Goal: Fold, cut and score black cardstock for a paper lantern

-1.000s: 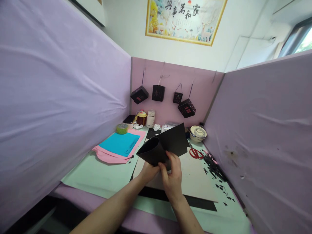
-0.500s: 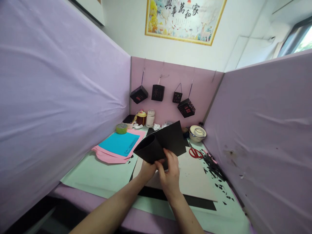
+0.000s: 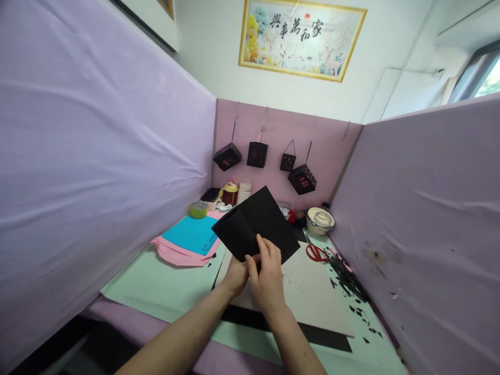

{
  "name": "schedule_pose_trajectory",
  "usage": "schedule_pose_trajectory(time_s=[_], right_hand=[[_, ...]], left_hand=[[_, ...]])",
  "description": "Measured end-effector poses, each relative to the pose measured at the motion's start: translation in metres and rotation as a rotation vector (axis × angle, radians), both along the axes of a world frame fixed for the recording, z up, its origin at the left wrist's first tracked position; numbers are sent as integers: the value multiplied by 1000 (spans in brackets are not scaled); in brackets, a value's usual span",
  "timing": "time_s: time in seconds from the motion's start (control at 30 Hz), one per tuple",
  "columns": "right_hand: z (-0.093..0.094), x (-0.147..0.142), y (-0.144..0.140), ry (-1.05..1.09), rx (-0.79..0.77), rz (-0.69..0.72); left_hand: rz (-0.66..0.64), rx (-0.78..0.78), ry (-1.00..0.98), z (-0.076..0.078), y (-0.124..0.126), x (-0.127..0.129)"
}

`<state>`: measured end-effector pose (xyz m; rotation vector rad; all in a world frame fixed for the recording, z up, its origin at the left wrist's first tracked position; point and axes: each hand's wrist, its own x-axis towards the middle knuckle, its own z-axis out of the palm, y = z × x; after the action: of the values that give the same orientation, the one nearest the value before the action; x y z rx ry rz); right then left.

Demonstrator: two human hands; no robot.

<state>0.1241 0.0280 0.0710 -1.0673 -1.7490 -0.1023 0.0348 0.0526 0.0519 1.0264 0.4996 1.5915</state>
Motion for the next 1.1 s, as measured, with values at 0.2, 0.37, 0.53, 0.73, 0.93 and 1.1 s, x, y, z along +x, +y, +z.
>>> schedule_pose_trajectory(time_s=[0.2, 0.37, 0.53, 0.73, 0.93, 1.1], right_hand=[[-4, 2, -3, 75, 25, 18], [-4, 7, -10, 195, -22, 56], [-8, 14, -10, 309, -89, 56], [-23, 21, -3, 352, -221, 61], [-25, 21, -2, 405, -218, 103], [-19, 22, -2, 442, -195, 84]], left_hand=[[32, -57, 68, -4, -1, -1], [76, -31, 306, 9, 0, -6], [-12, 87, 568, 24, 13, -17], [-166, 98, 614, 4, 27, -19], [-176, 112, 607, 5, 24, -20], [-140, 145, 661, 9, 28, -21]])
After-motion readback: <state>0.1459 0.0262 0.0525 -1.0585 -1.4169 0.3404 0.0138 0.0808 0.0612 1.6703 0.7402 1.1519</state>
